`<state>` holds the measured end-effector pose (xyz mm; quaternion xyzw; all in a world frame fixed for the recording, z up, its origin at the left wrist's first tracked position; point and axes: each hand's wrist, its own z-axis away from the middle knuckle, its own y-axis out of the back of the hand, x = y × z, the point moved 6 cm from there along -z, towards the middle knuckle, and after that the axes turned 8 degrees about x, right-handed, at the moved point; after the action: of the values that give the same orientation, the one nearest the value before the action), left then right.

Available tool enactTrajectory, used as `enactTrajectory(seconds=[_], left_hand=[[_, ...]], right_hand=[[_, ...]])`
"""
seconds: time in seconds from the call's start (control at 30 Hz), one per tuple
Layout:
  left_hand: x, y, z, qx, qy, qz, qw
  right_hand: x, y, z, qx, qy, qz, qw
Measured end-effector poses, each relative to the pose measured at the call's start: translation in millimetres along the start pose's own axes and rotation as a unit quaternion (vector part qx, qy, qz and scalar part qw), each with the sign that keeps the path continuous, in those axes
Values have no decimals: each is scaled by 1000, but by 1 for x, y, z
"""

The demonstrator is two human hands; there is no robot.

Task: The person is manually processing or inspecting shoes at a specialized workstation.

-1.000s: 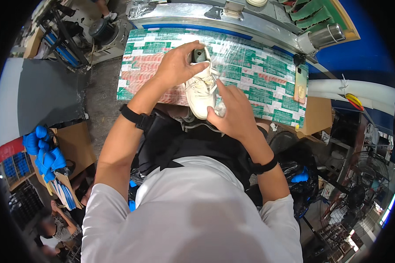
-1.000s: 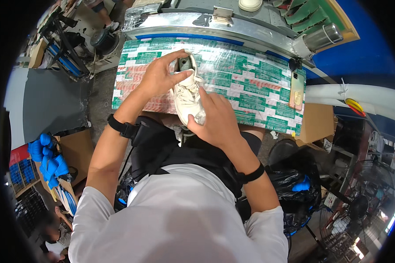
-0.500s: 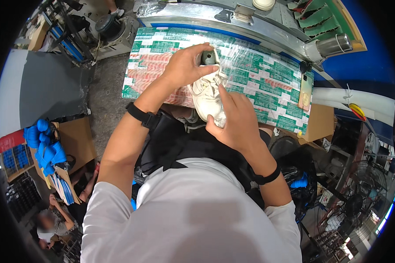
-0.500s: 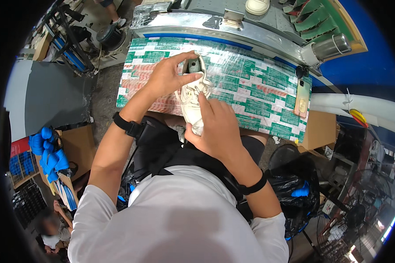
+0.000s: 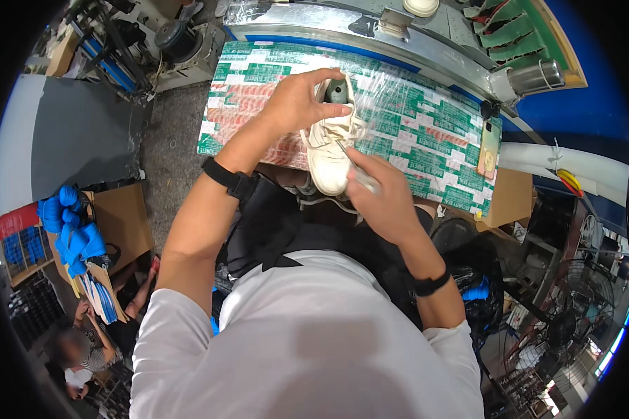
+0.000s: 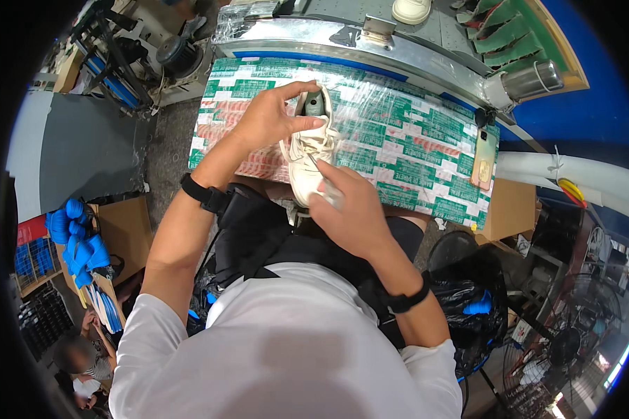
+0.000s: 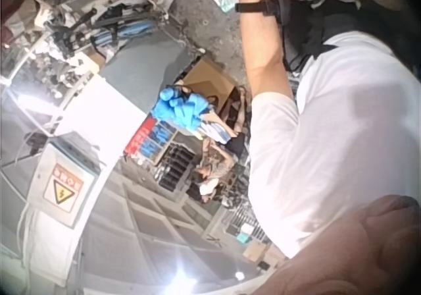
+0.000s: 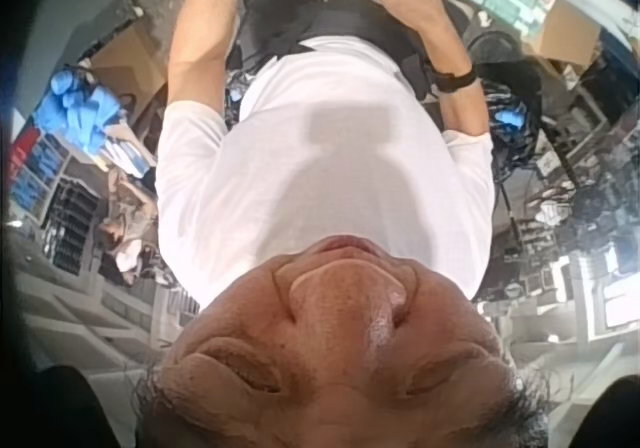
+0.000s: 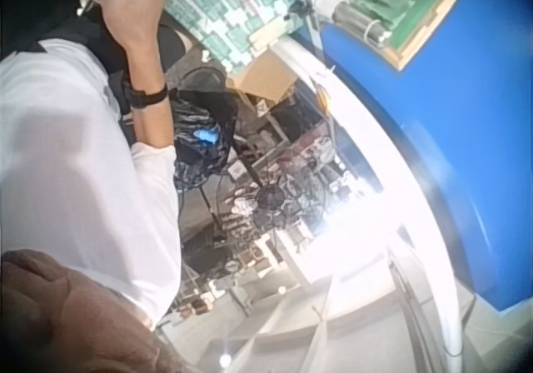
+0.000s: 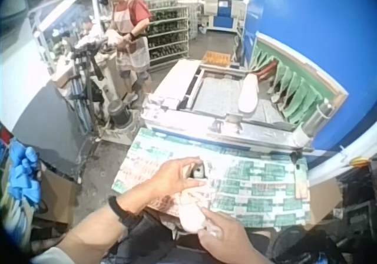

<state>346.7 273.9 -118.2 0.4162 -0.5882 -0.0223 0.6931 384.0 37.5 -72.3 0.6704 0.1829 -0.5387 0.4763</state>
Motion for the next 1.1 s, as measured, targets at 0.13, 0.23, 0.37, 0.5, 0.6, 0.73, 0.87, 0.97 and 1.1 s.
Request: enactTrajectory(seconds=[0.13, 0.23, 0.37, 0.5, 0.6, 0.73, 0.87, 0.97, 1.1], left_hand=[[-1, -1, -1, -31, -13, -7, 999], [0, 4, -5, -34, -20, 52, 998], [-13, 4, -4, -7, -55, 99, 994], [-53, 31, 29, 60, 52, 207, 975], [-67, 25, 68, 98, 331, 492, 799], [-45, -8, 63, 132, 295, 346, 881], [-49, 3, 41, 128, 326, 352, 868], [-47, 54, -8, 143, 237, 179, 944], [9, 132, -134, 162, -13, 50, 986]], right_hand=[[38, 17, 16, -16, -11, -95, 995], [68, 21, -9, 150, -49, -88, 983], [81, -30, -29, 79, -2, 130, 988], [36, -43, -27, 68, -11, 126, 990], [40, -44, -20, 74, 29, 54, 995], [36, -47, -35, 44, 57, 20, 997], [60, -13, -54, 74, 66, -39, 994], [104, 38, -60, 207, 82, 84, 971], [157, 76, -49, 271, 80, 263, 922]])
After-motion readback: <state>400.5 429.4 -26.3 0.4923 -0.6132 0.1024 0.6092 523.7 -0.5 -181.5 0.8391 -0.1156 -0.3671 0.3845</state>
